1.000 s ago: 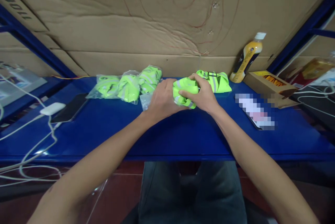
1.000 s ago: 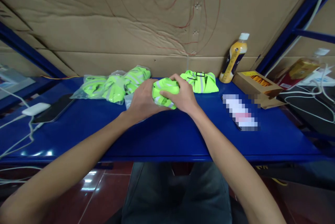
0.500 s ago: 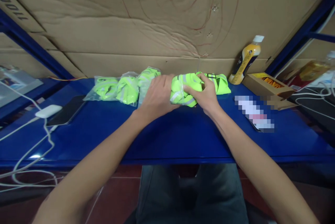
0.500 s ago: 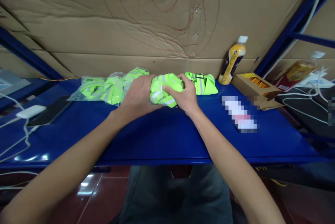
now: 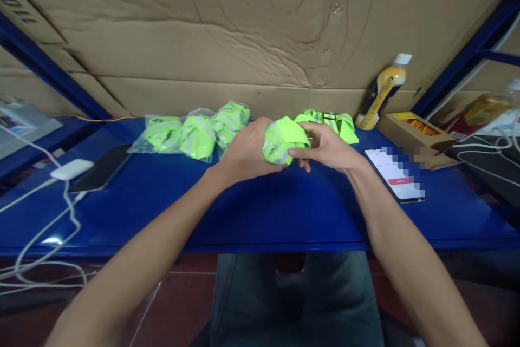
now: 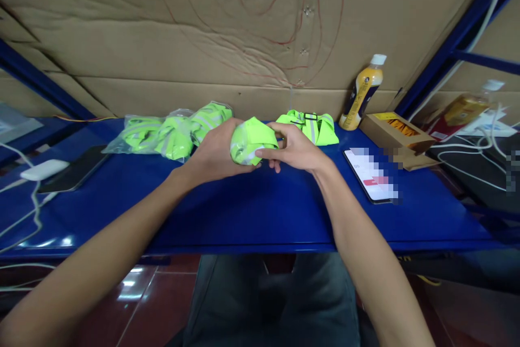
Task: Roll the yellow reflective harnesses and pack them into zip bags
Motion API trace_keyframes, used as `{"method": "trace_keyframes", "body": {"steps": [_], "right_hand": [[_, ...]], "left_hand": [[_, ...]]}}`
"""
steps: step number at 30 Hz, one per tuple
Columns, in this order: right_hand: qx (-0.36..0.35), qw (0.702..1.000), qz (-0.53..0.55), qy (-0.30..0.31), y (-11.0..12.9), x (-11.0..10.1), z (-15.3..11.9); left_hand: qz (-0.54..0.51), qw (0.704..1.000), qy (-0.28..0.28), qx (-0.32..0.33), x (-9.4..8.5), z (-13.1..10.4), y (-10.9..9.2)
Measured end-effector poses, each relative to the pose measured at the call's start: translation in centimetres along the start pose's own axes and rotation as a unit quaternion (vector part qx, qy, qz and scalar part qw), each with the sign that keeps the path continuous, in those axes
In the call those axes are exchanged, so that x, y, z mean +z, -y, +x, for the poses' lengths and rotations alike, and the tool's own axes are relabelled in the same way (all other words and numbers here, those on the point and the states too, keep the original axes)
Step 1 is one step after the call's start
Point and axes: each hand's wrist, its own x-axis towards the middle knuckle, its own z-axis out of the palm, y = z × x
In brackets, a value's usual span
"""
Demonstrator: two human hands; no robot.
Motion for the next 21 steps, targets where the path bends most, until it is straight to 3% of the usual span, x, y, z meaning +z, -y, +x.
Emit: {"method": "trace_keyframes", "body": {"steps": [7,9,12,15,18,21], "right_hand": [[0.068,0.982,-0.109,-0.139,-3.3,4.2,1.5],[0.073,0.986,-0.102,-0.111,-3.0,4.2,1.4],[0.082,0.996,0.018,-0.032,-1.5,2.9,1.0],[0.083,0.993,0.081,-0.017,-0.5,1.6,0.6],[0.056,0.998,0.005,-0.034,-0.7,1.2,0.5],[0.022,0.984,-0.172,-0.040,-1.3,2.0,0.7]], "left_hand": [[0.131,0.985,0.007,0.111,1.4,-0.8,-0.3],[0.128,0.986,0.006,0.111,1.4,-0.8,-0.2],[0.089,0.992,-0.033,0.080,1.1,-0.4,0.2],[0.053,0.995,-0.061,0.052,0.6,-0.1,0.5],[0.050,0.996,-0.062,0.035,0.6,-0.1,0.5],[0.070,0.996,-0.037,0.042,1.0,-0.3,0.6]]}}
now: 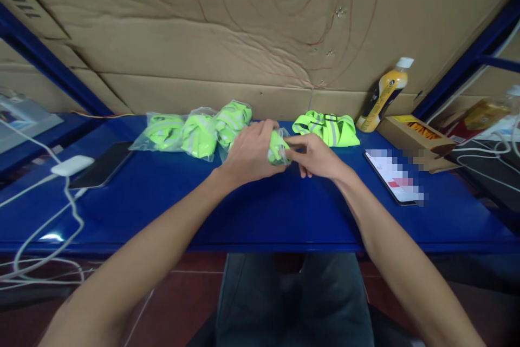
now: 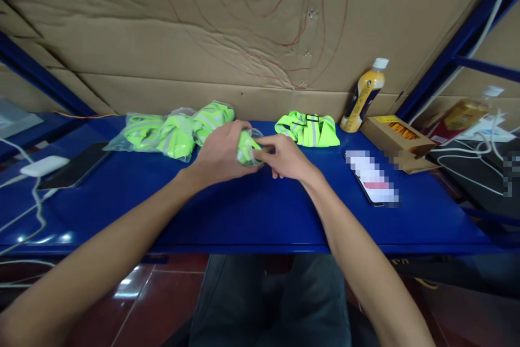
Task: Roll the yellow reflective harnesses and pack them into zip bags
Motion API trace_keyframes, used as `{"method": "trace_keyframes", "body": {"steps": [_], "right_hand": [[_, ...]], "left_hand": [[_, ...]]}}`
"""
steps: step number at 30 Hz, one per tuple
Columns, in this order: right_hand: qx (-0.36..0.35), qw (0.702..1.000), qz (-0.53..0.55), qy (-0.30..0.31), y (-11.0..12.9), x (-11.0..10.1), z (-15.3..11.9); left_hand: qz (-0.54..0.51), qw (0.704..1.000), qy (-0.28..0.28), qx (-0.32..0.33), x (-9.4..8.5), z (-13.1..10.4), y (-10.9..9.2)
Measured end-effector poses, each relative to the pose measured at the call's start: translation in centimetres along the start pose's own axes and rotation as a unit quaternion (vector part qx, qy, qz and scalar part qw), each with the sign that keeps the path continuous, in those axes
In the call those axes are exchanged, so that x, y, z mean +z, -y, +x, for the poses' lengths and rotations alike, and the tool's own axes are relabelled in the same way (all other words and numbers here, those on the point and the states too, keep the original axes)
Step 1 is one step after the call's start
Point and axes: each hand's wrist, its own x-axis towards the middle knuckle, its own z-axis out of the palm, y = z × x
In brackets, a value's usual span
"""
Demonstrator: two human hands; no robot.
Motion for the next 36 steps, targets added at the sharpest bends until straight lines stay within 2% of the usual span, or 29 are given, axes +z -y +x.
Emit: {"method": "trace_keyframes", "body": {"steps": [2,4,6,8,10,12,15,17,19,23,25,28,33,36], "right_hand": [[-0.029,0.988,-0.152,-0.022,0.2,1.1,0.1],[-0.051,0.952,-0.299,-0.044,0.6,2.4,0.3],[-0.060,0.920,-0.385,-0.046,0.9,3.4,0.5],[-0.065,0.923,-0.377,-0.041,1.0,3.6,0.6],[-0.062,0.953,-0.291,-0.051,1.0,2.8,0.5],[-0.069,0.973,-0.201,-0.087,1.2,1.5,0.3],[-0.146,0.956,-0.206,-0.148,2.0,0.3,-0.2],[-0.205,0.932,-0.259,-0.151,2.5,0.6,-0.4],[-0.225,0.922,-0.282,-0.140,2.8,1.5,-0.1],[-0.204,0.939,-0.217,-0.172,1.5,1.7,1.2],[-0.200,0.946,-0.150,-0.208,0.4,0.9,1.7],[-0.202,0.945,-0.065,-0.249,-1.1,-0.2,2.1],[-0.204,0.946,-0.058,-0.244,-0.6,-0.3,1.6],[-0.232,0.939,-0.101,-0.233,0.8,-0.7,0.8]], "left_hand": [[0.013,1.000,0.020,0.016,0.3,-0.2,0.0],[0.024,0.998,0.037,0.039,0.6,-0.5,0.0],[0.035,0.997,0.047,0.058,0.7,-0.6,0.0],[0.040,0.997,0.041,0.050,0.8,-0.5,0.2],[0.023,1.000,0.015,0.015,0.8,-0.2,0.5],[-0.020,0.999,-0.029,-0.018,0.6,0.2,0.8],[-0.092,0.989,-0.098,-0.055,0.1,0.6,1.1],[-0.127,0.981,-0.124,-0.079,-0.2,0.6,0.9],[-0.155,0.977,-0.119,-0.086,-0.3,0.3,0.7],[-0.225,0.969,-0.082,-0.062,-0.4,0.1,0.6],[-0.324,0.941,-0.076,-0.067,-0.3,0.4,0.7],[-0.491,0.860,-0.071,-0.118,0.0,1.0,0.3],[-0.653,0.740,0.024,-0.160,0.8,0.8,-1.3],[-0.675,0.714,0.014,-0.188,0.8,0.4,-1.6]]}}
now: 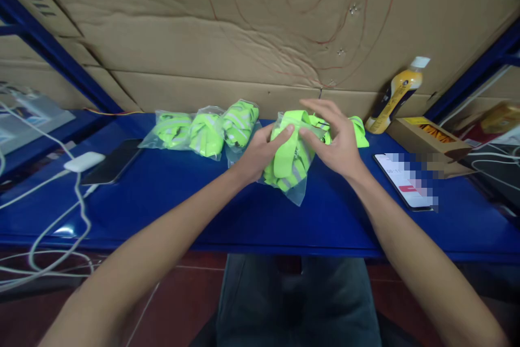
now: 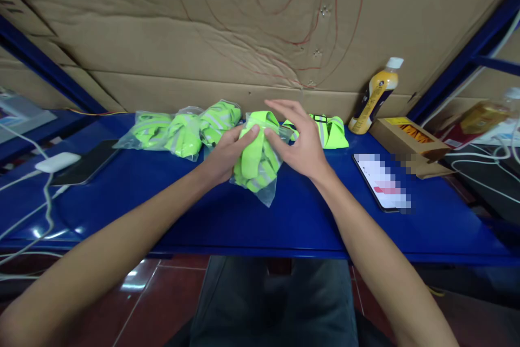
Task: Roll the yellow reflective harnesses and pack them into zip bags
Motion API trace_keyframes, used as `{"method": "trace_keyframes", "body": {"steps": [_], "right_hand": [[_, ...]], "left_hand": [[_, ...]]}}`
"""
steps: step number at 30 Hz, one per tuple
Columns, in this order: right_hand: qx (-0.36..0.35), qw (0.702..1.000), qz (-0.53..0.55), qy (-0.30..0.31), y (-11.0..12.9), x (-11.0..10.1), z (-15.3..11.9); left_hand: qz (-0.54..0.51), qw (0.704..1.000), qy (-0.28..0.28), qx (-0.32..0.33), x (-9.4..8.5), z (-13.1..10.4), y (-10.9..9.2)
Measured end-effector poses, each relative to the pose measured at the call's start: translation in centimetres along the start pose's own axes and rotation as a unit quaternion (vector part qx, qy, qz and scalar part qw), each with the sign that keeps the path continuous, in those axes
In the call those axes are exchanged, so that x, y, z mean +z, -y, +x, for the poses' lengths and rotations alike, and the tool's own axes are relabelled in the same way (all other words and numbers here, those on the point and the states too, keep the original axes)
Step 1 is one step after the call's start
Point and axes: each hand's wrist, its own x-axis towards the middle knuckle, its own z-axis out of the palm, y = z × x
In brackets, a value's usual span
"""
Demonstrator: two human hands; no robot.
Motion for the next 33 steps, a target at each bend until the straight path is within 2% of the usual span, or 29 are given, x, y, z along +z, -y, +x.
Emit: {"method": "trace_keyframes", "body": {"steps": [2,5,9,14,20,23,27,30,33], "right_hand": [[-0.005,1.000,-0.003,0.017,0.7,-0.7,0.1],[0.028,0.999,0.031,0.035,0.8,-1.1,0.1],[0.043,0.993,0.049,0.094,0.5,-0.8,0.0],[0.059,0.985,0.026,0.159,1.1,-0.8,0.5],[0.067,0.970,0.079,0.219,1.1,-1.4,0.5],[0.072,0.972,0.097,0.200,1.3,-1.1,0.4],[0.055,0.987,0.021,0.151,1.8,-0.6,0.5],[0.024,0.989,-0.036,0.140,1.8,-0.7,0.7],[0.042,0.986,-0.032,0.157,1.5,-0.9,1.0]], "left_hand": [[0.003,1.000,0.003,0.009,-0.1,-0.2,-0.3],[0.025,0.999,0.005,0.025,0.0,-0.3,-0.9],[0.079,0.993,-0.032,0.076,0.6,-0.2,-0.9],[0.164,0.970,-0.066,0.165,1.0,-0.2,-0.8],[0.280,0.937,-0.044,0.206,0.7,-0.7,-1.6],[0.288,0.927,-0.072,0.230,0.3,-0.4,-1.6],[0.229,0.937,-0.124,0.233,-0.2,0.2,-1.5],[0.176,0.961,-0.104,0.188,-0.2,0.3,-1.4],[0.135,0.976,-0.079,0.150,-0.2,0.2,-1.2]]}}
